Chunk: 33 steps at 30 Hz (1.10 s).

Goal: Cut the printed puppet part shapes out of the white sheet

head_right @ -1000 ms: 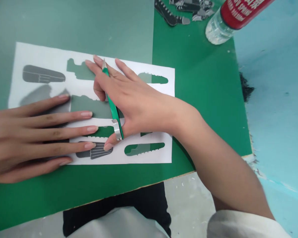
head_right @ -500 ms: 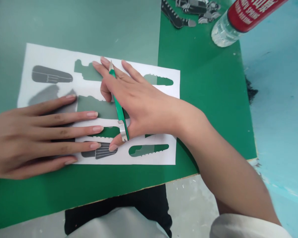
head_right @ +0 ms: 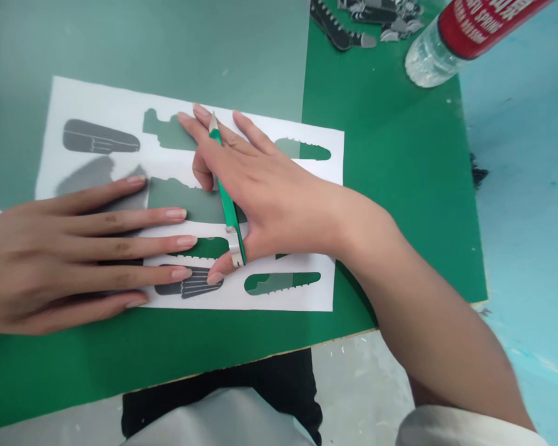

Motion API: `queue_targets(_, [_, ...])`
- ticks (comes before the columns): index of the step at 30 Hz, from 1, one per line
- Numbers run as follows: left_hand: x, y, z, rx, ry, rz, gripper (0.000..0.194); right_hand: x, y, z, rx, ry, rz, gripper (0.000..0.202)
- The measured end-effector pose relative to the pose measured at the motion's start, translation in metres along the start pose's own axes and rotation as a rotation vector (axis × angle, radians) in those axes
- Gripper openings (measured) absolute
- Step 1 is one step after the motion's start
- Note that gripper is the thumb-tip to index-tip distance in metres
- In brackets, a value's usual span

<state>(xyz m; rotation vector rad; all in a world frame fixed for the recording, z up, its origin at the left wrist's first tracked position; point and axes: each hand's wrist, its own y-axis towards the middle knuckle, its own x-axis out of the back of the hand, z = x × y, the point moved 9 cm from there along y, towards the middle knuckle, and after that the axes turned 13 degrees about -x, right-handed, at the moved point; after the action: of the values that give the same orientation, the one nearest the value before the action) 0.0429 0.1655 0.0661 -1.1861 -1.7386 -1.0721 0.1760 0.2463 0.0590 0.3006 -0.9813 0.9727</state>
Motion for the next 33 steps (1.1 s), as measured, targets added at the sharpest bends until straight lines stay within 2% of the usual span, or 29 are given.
queue_targets(13, [-0.0013,0.0002,-0.0016,-0.021,0.006,0.014,0.049,-0.0009,0.0005,0.0001,-0.024,-0.019,0.032,0.092])
queue_targets(23, [-0.0014,-0.0017,-0.0012,-0.034,0.031,0.019,0.052,-0.001,-0.0004,-0.0002,-0.017,-0.034,0.008,0.081])
queue_targets(28, [0.0005,-0.0011,-0.0025,-0.032,0.034,0.004,0.049,0.0025,0.0024,-0.0006,-0.02,0.033,-0.023,0.075])
queue_targets(33, [-0.0019,-0.0015,-0.0003,0.017,-0.003,0.039,0.047,0.0058,0.0057,-0.0016,-0.052,0.107,-0.013,0.066])
